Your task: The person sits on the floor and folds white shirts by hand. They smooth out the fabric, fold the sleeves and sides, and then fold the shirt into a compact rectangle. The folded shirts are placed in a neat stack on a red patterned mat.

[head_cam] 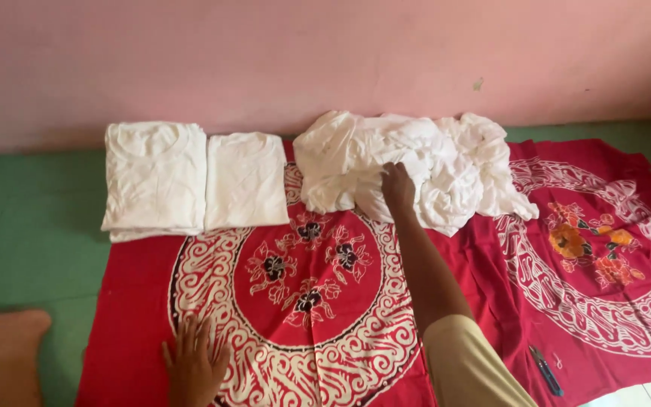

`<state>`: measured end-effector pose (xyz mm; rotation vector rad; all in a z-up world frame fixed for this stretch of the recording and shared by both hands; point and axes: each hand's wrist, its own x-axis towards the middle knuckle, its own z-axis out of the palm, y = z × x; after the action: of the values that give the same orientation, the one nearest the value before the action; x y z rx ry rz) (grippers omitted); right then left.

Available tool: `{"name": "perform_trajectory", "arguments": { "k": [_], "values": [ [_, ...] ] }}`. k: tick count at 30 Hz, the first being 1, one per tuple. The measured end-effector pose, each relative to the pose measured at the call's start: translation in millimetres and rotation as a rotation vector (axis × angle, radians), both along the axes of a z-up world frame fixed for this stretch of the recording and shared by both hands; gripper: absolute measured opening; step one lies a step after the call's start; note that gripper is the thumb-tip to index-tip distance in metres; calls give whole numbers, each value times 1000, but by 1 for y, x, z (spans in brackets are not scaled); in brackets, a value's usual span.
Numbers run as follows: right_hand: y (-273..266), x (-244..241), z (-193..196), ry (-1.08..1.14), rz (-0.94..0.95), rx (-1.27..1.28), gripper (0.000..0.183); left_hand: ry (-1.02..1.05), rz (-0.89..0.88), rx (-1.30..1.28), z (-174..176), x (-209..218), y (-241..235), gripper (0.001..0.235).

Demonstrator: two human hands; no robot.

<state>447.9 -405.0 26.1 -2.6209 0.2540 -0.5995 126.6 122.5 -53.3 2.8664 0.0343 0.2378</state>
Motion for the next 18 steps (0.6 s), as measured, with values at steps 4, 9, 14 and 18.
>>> {"name": "perform_trajectory", "arguments": {
  "k": [4, 9, 14, 18],
  "values": [
    [9, -23, 18, 27, 12, -49, 19, 106, -3, -18, 21, -2, -2, 75],
    [26, -82, 34, 76, 90, -182, 20, 19, -19, -15, 24, -5, -3, 72],
    [1, -113, -20, -93, 301, -106, 27, -46, -39, -17, 26, -8, -4, 72],
    [5, -156, -8, 82, 233, 58, 31, -39, -51, -35, 29, -13, -5, 72]
  ]
}}
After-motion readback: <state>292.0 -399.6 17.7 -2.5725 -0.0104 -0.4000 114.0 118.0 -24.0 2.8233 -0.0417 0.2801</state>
